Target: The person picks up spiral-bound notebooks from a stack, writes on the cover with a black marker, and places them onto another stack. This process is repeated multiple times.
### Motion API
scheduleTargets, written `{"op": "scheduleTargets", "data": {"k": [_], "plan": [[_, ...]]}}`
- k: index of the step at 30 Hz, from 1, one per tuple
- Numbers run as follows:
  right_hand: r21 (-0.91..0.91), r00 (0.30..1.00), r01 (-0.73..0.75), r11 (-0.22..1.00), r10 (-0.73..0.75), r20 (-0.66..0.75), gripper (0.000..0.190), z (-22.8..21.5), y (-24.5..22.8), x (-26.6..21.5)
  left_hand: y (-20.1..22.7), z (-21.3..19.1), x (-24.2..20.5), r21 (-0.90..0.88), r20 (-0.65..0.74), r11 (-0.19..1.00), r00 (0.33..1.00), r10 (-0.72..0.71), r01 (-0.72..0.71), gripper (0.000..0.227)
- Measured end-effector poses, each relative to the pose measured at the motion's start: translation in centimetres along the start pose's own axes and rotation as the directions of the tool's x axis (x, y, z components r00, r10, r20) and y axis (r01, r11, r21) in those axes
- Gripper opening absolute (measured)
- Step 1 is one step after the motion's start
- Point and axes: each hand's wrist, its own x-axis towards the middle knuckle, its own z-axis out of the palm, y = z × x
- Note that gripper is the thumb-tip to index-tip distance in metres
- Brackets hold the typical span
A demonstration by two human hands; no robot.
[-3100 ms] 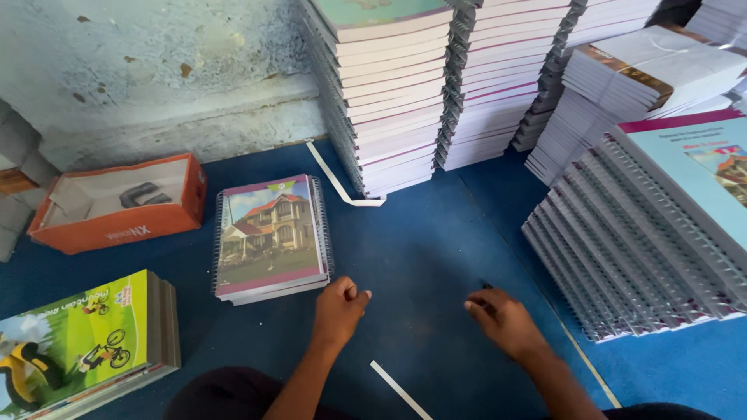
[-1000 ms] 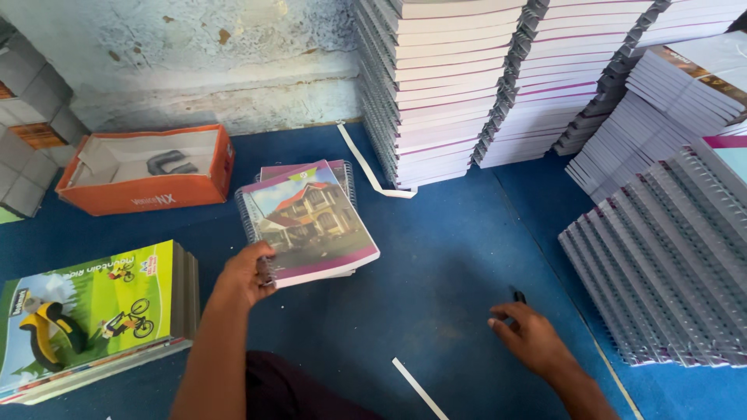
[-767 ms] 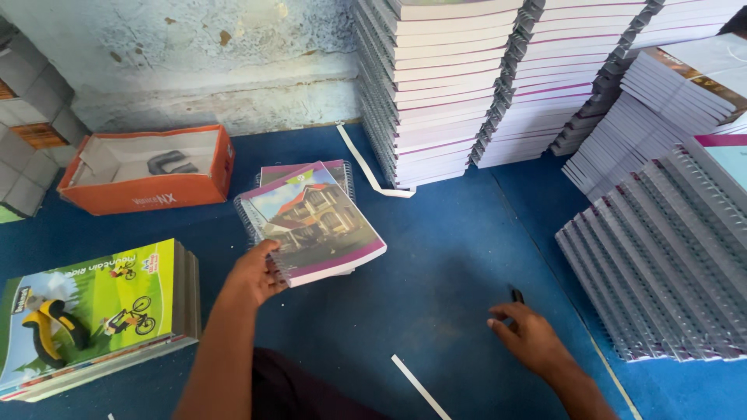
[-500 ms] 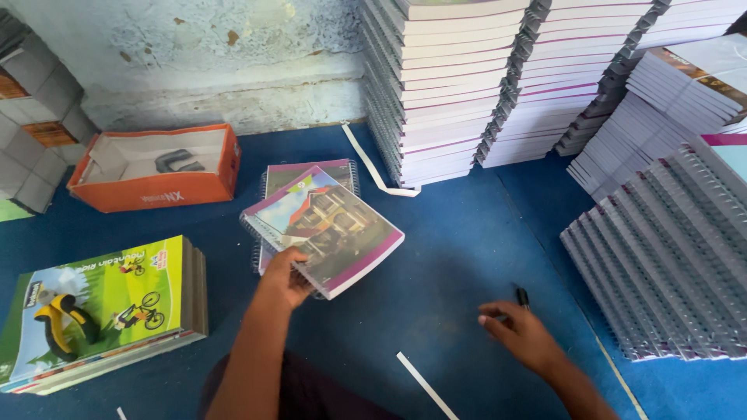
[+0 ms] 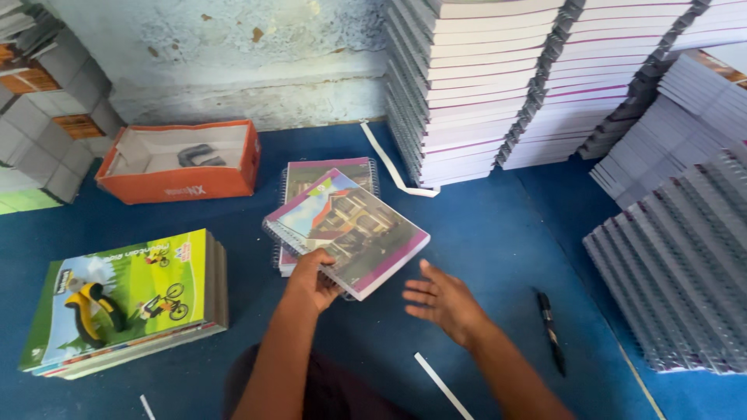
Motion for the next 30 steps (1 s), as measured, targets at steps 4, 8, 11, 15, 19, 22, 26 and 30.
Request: {"op": "scheduleTargets", "data": {"k": [4, 8, 11, 15, 19, 22, 26, 30], "plan": [[0.215, 0.993, -0.081, 0.973, 0.06, 0.105, 0.076, 2.8, 0.9, 2.8, -0.5, -0.2, -0.6, -0.041, -0.011, 0.999, 1.0, -0.016, 0.015, 0.043], [0.241, 0.987, -0.063, 0.968, 0.024, 0.161, 0.061, 4.3, 1.9, 4.7, -0.6, -0.1, -1.0, -0.075, 0.004, 0.996, 0.999, -0.037, 0.037, 0.044], [0.195, 0.994, -0.042, 0.98, 0.022, 0.105, 0.049, 4.5, 2.1, 5.0, -0.6, 0.2, -1.5, -0.08, -0.008, 0.996, 0.999, -0.043, 0.043, 0.045], [0.125, 0.998, -0.001, 0.992, -0.008, 0.069, 0.042, 4.5, 2.1, 4.1, -0.1, 0.5, -2.0, -0.084, -0.099, 0.994, 0.992, -0.081, 0.072, 0.05], [0.127, 0.999, 0.011, 0.992, -0.015, 0.03, 0.045, 4.2, 2.2, 3.1, -0.2, 0.4, -1.8, -0.12, -0.086, 0.989, 0.992, -0.097, 0.086, 0.054], [0.155, 0.999, 0.026, 0.988, -0.03, 0.023, 0.047, 3.4, 2.2, 2.4, -0.5, 0.2, -1.4, -0.066, -0.106, 0.996, 0.992, -0.072, 0.066, 0.055], [0.199, 0.998, 0.032, 0.98, -0.041, 0.039, 0.049, 2.2, 2.0, 1.6, -1.1, 0.6, -1.5, 0.026, -0.068, 0.999, 0.998, -0.016, 0.018, 0.045], [0.254, 0.998, 0.015, 0.967, -0.03, 0.055, 0.05, 1.1, 1.8, 0.9, -1.3, 2.7, -3.3, 0.177, -0.003, 0.969, 0.984, 0.178, -0.174, 0.035]]}}
